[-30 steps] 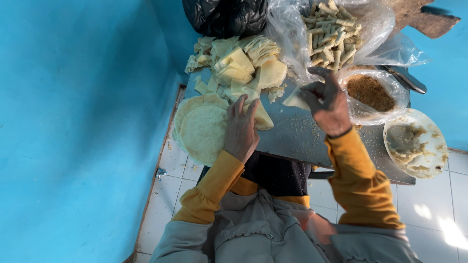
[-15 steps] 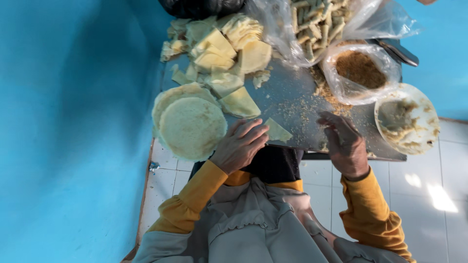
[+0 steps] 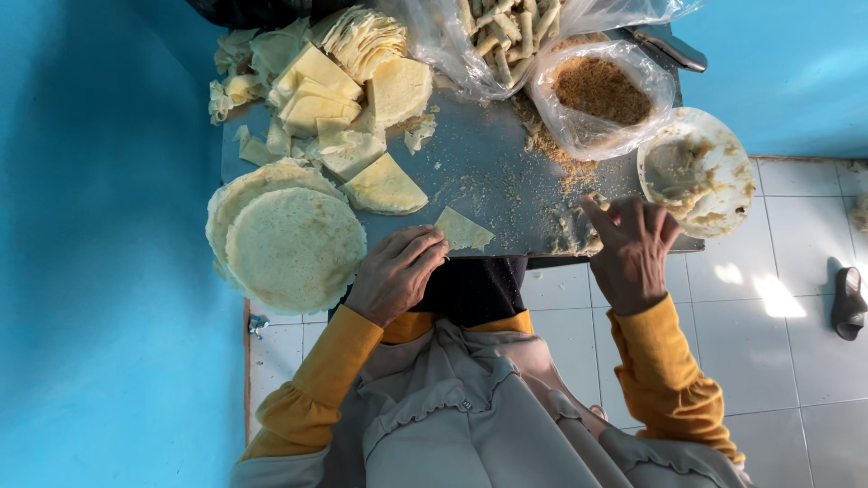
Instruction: The person picks up flat yellow snack pieces from the table one at a time, folds each piece in half by hand, and stacks the folded pieces with a pile of finished pieces on the left. They occasionally reach into a plastic container of brown powder and touch pieces on the table.
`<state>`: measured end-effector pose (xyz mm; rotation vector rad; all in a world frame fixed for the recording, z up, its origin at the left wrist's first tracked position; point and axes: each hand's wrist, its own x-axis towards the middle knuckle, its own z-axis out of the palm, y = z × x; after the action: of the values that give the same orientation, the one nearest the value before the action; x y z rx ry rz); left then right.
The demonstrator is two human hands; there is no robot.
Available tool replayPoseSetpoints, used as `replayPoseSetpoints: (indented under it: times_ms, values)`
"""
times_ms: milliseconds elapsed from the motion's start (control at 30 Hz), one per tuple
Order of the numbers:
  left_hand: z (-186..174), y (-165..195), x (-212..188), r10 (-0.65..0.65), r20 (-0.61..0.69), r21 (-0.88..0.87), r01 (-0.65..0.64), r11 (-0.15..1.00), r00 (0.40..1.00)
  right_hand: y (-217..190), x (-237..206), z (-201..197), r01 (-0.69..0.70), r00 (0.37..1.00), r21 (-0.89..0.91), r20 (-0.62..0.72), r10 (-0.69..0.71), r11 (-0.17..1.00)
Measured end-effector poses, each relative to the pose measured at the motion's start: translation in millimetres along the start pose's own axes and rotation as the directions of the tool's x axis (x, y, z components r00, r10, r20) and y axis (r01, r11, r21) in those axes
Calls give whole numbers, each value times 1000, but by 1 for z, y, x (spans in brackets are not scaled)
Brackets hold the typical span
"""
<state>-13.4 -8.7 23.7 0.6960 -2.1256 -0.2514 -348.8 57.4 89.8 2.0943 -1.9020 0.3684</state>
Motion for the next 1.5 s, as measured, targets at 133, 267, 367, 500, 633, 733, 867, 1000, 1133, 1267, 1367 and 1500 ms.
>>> replayPoseSetpoints:
  times_ms: [133,267,367,500,633,733,867,1000,1133,1267,1367,1500]
  values:
    - [2,-1,-1,-7,-3,23,7,1000,1000,-7,6,4,45,999,-88,4,-45,995]
    - [3,0,-2,-13,1,8,13,1000,1000,-13,-9,-2,1,999,19,54,-2,1000]
    - [3,0,-1,-3,-16,4,3,1000,1000,-17,-23,-8,-2,999,22,51,1,1000]
    - [4,-1,-1,9,-45,9,-9,1000,999,-19,-28,-16,49,998,-78,30,-47,996]
    - [5,-7,-3,37,-7,-5,-37,999,999,-15,-7,-22,47,997,-8,68,-46,999]
    - [6,-9,-7,62,-10,-10,-62,998,998,-29,20,-15,83,996,157,31,-89,984]
    - [7,-13,-8,82,-22,-11,-83,997,996,-77,56,13,226,965,364,41,-258,904]
    - [8,-15,-9,87,-49,-27,-89,996,995,-105,64,20,376,916,278,32,-400,884]
    - [10,-14,-12,74,-49,-29,-76,997,996,-108,62,16,503,863,25,26,-504,864]
    - [9,-13,-9,69,-41,-41,-70,997,997,-101,75,12,554,832,-120,66,-551,823]
    - [6,-14,-6,56,-44,-49,-58,997,997,-99,82,12,528,849,71,-58,-525,846]
    - [5,-12,-5,42,-47,-57,-45,997,998,-102,72,21,413,906,223,2,-424,883]
